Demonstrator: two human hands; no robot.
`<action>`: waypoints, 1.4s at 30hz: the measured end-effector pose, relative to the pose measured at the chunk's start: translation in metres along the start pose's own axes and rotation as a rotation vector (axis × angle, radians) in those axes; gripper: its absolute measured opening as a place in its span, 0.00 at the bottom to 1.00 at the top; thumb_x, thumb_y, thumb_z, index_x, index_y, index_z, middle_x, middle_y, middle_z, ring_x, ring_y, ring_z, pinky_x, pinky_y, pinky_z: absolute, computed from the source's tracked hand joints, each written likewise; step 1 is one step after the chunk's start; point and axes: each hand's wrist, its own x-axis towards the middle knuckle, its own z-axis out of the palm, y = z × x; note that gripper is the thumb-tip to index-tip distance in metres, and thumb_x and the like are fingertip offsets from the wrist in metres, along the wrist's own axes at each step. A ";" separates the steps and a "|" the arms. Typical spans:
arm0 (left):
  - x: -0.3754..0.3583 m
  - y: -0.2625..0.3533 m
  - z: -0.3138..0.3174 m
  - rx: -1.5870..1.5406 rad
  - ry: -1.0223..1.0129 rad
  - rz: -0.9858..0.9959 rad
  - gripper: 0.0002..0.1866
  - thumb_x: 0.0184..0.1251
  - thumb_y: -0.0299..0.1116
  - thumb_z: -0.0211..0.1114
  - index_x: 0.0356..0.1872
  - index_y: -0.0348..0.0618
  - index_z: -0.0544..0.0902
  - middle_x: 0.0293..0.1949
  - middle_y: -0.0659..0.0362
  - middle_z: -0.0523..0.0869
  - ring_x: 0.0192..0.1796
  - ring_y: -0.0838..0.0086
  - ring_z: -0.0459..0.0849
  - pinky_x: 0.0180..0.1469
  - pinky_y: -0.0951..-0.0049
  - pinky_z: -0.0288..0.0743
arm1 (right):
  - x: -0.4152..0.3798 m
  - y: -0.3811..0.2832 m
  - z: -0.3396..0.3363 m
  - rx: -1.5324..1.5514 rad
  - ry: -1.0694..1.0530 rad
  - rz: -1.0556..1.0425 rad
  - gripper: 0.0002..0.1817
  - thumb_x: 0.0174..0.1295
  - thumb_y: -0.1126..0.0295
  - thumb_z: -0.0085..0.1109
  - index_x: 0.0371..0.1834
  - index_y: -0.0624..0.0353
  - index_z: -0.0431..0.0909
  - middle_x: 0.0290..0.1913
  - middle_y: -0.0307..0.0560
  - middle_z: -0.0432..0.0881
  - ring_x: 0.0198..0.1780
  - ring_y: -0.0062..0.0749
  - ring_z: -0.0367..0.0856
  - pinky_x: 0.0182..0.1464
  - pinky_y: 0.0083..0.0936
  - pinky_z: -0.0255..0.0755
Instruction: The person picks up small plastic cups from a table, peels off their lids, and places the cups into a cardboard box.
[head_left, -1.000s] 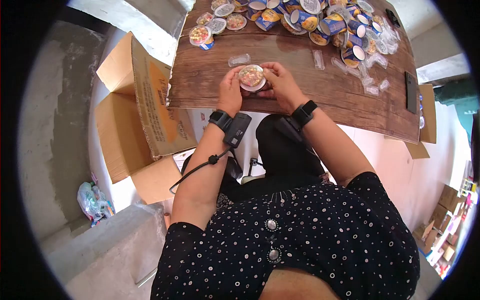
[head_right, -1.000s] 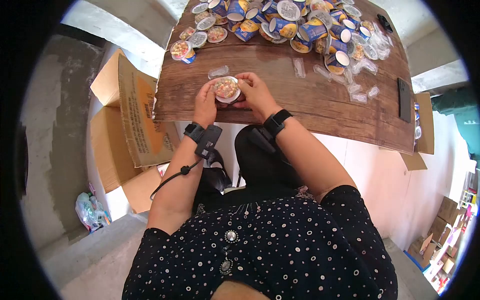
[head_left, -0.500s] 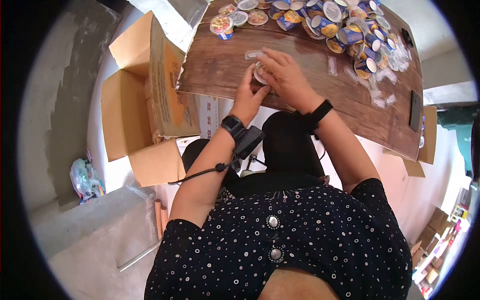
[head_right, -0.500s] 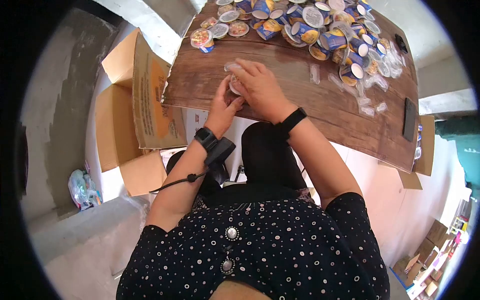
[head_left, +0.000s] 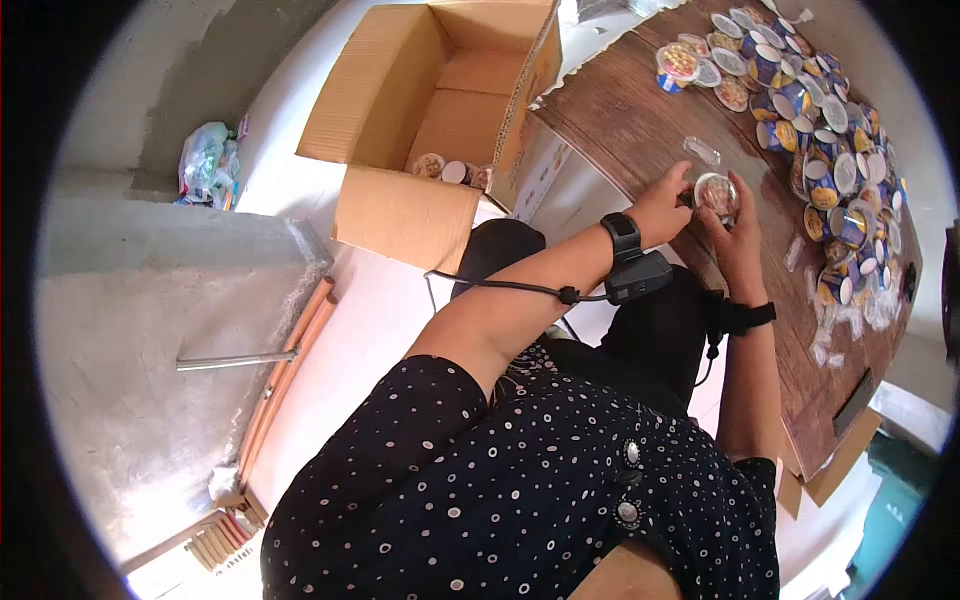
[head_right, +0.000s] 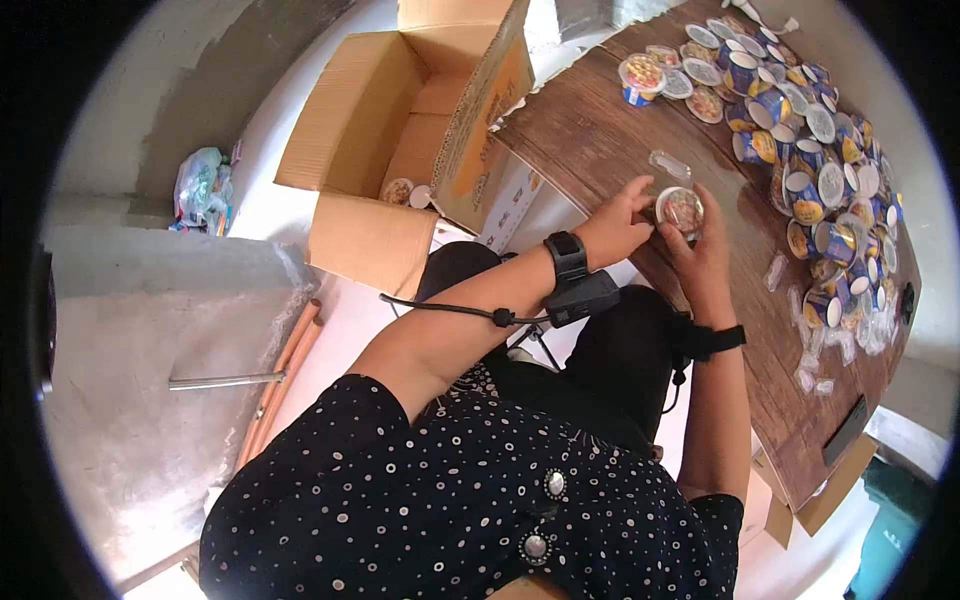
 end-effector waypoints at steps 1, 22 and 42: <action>0.002 -0.002 -0.001 -0.003 0.009 0.007 0.31 0.61 0.22 0.57 0.66 0.33 0.57 0.56 0.48 0.77 0.53 0.73 0.77 0.53 0.75 0.73 | -0.001 -0.002 -0.002 0.096 -0.078 0.174 0.35 0.52 0.73 0.67 0.64 0.63 0.63 0.57 0.53 0.73 0.59 0.42 0.72 0.60 0.31 0.66; -0.125 0.168 -0.108 -0.516 -0.118 -0.089 0.25 0.68 0.44 0.59 0.58 0.36 0.70 0.52 0.55 0.78 0.53 0.72 0.79 0.57 0.70 0.74 | -0.017 -0.157 -0.003 0.366 -0.205 -0.161 0.37 0.54 0.74 0.65 0.67 0.58 0.59 0.67 0.49 0.64 0.61 0.35 0.70 0.60 0.32 0.67; -0.118 0.114 -0.379 0.573 0.533 -0.530 0.25 0.62 0.49 0.62 0.52 0.41 0.78 0.40 0.60 0.84 0.44 0.73 0.82 0.40 0.70 0.76 | -0.059 -0.081 0.057 0.205 -0.625 0.193 0.16 0.56 0.81 0.58 0.50 0.63 0.73 0.45 0.48 0.78 0.38 0.29 0.80 0.42 0.23 0.74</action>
